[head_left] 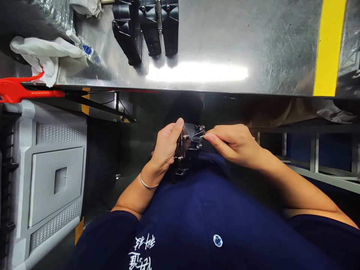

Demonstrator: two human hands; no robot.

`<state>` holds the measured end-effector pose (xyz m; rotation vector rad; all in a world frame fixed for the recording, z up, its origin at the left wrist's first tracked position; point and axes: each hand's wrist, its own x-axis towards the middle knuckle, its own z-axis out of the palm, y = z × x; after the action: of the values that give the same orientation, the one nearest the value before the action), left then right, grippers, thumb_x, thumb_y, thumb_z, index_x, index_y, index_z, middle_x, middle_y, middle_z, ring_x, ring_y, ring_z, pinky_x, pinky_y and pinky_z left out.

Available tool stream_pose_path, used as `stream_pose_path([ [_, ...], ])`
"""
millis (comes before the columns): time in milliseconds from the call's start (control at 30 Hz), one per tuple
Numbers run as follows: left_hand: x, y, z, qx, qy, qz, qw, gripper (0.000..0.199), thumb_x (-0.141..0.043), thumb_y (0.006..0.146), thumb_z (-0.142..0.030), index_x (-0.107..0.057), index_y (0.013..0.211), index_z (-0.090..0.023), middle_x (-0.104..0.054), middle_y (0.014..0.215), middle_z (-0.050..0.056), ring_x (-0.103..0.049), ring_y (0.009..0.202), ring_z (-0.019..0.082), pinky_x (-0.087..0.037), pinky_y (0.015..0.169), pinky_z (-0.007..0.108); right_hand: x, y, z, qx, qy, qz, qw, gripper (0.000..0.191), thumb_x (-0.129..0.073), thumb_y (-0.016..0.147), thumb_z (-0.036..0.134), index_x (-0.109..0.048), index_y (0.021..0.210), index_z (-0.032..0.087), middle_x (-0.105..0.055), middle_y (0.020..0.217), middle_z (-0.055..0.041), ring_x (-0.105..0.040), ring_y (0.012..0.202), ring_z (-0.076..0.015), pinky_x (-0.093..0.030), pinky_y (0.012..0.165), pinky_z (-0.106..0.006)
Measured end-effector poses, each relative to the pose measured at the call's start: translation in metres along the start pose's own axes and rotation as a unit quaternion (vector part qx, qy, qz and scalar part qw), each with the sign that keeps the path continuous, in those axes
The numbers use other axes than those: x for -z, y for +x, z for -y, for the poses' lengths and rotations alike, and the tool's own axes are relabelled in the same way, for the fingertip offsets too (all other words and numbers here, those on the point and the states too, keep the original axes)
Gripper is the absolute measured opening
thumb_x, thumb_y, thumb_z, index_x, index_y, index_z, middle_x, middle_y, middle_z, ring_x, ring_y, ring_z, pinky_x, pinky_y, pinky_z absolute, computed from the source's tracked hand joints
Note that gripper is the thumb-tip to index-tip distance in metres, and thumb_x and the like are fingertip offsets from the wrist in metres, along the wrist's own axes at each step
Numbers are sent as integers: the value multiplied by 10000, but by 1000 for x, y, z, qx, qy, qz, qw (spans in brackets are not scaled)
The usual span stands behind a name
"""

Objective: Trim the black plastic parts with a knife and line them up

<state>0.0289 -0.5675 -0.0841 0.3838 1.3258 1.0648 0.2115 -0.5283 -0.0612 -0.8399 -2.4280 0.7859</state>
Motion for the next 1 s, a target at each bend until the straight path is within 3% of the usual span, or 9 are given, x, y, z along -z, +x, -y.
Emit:
stream_pose_path([
  [100,-3,-5,-4,-45,12,0,999,477,-709,721,-603,-564,663,-152,-527,547,-29,-488,473,72,-411,463,197,11,0,4,5,62,24,998,319,-419,979,273,-621,753,173,-587,579,10,-501,484,-61,-368,504,-193],
  [233,-4,-10,-8,-99,11,-16,995,462,-728,709,-588,-586,671,-150,-566,575,-21,-499,509,75,-423,494,197,13,0,7,19,4,-27,999,259,-445,965,241,-621,789,170,-553,563,12,-466,481,-70,-341,499,-212],
  [300,-3,-11,-8,-106,15,-20,994,454,-734,709,-575,-584,665,-149,-565,571,-24,-489,499,71,-414,484,195,11,-1,8,31,14,-21,999,233,-460,957,220,-611,790,163,-537,562,16,-459,491,-69,-342,506,-206],
  [533,-1,-20,-7,-142,61,5,988,434,-730,715,-569,-615,670,-154,-587,575,-15,-494,493,74,-392,470,200,22,-5,9,-12,167,122,978,379,-438,974,240,-464,605,156,-446,543,30,-371,478,-45,-307,497,-186],
  [667,-5,-25,-13,-201,87,8,976,436,-722,720,-573,-607,646,-159,-554,549,-24,-476,494,74,-380,477,208,25,-9,6,47,293,144,944,388,-364,1008,310,-577,730,143,-547,573,1,-488,512,-57,-365,540,-189],
  [733,-6,-25,-15,-223,95,-1,970,432,-705,740,-573,-607,652,-161,-541,547,-28,-463,495,71,-373,478,208,22,-10,7,65,256,89,960,393,-361,1005,376,-595,791,144,-552,590,-6,-496,530,-68,-369,546,-200],
  [800,-5,-24,-16,-232,98,-11,968,427,-692,756,-568,-609,662,-160,-537,547,-29,-455,492,69,-362,471,203,18,-9,8,75,133,25,988,411,-426,965,475,-569,751,154,-497,573,4,-444,524,-79,-328,521,-219],
  [867,-4,-22,-15,-237,99,-15,966,417,-688,769,-554,-607,667,-158,-543,553,-28,-456,495,67,-357,468,196,13,-8,11,96,10,-16,995,472,-468,916,561,-518,667,163,-438,551,11,-392,520,-90,-283,505,-240],
  [1000,-3,-22,-10,-232,101,-8,967,399,-683,787,-532,-607,677,-156,-554,568,-25,-468,509,68,-370,481,189,10,-7,15,127,-81,-11,989,527,-439,937,536,-441,560,168,-403,536,7,-353,516,-92,-255,509,-252],
])
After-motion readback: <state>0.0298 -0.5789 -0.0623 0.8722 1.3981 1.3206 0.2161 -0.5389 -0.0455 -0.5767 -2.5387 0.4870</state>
